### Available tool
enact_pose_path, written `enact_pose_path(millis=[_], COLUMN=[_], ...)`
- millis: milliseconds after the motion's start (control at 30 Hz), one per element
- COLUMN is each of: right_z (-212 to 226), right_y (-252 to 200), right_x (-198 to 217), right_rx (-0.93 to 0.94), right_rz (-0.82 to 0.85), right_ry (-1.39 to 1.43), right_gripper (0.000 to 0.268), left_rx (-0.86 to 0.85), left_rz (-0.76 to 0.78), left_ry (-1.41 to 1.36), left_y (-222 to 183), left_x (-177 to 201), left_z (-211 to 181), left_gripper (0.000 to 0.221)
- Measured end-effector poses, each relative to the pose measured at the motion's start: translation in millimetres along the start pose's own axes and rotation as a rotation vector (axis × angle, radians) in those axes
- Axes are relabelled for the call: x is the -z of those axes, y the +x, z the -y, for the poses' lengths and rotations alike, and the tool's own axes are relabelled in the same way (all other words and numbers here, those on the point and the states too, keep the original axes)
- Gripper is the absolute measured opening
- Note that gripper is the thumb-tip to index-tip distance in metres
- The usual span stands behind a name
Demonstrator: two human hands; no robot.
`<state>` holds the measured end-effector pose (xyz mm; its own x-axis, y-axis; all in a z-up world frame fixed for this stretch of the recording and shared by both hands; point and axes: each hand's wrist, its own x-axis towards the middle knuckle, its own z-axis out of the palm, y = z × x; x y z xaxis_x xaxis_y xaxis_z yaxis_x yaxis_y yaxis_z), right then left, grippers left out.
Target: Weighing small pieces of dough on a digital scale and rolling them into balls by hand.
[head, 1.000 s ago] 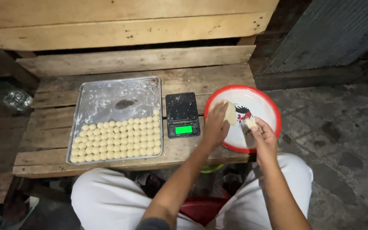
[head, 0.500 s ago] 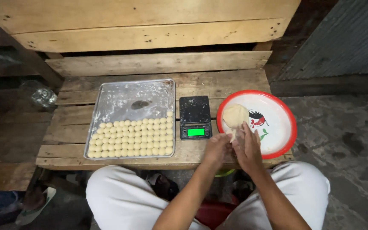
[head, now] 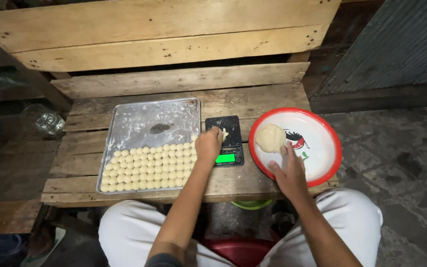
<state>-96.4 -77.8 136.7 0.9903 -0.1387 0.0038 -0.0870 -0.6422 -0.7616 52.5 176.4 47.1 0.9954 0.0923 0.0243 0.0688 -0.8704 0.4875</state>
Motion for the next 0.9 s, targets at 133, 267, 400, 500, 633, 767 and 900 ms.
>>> enact_pose_path(millis=[133, 267, 400, 500, 633, 767, 900], right_z=[-32, -70, -62, -70, -75, -76, -74], right_y=[16, 22, 16, 16, 18, 16, 18], right_x=[-19, -34, -41, -50, -55, -55, -49], right_rx=[0.062, 0.214, 0.357, 0.531, 0.591, 0.544, 0.488], right_rz=[0.001, 0.019, 0.066, -0.033, -0.025, 0.017, 0.077], right_ry=[-0.072, -0.254, -0.537, -0.646, -0.613, -0.537, -0.452], right_gripper=[0.077, 0.059, 0.036, 0.032, 0.027, 0.029, 0.032], left_rx=[-0.275, -0.515, -0.882, -1.007, -0.818, -0.906, -1.099], left_rz=[-0.25, -0.344, 0.043, 0.307, 0.768, 0.548, 0.322], left_ry=[0.245, 0.245, 0.024, 0.081, 0.149, 0.063, 0.114], left_y=[-9, -61, -164, -226, -266, -258, -240], left_x=[1, 26, 44, 38, -14, -41, -53], left_z=[8, -9, -19, 0, 9, 12, 22], left_gripper=[0.018, 0.029, 0.016, 0.013, 0.02, 0.019, 0.016])
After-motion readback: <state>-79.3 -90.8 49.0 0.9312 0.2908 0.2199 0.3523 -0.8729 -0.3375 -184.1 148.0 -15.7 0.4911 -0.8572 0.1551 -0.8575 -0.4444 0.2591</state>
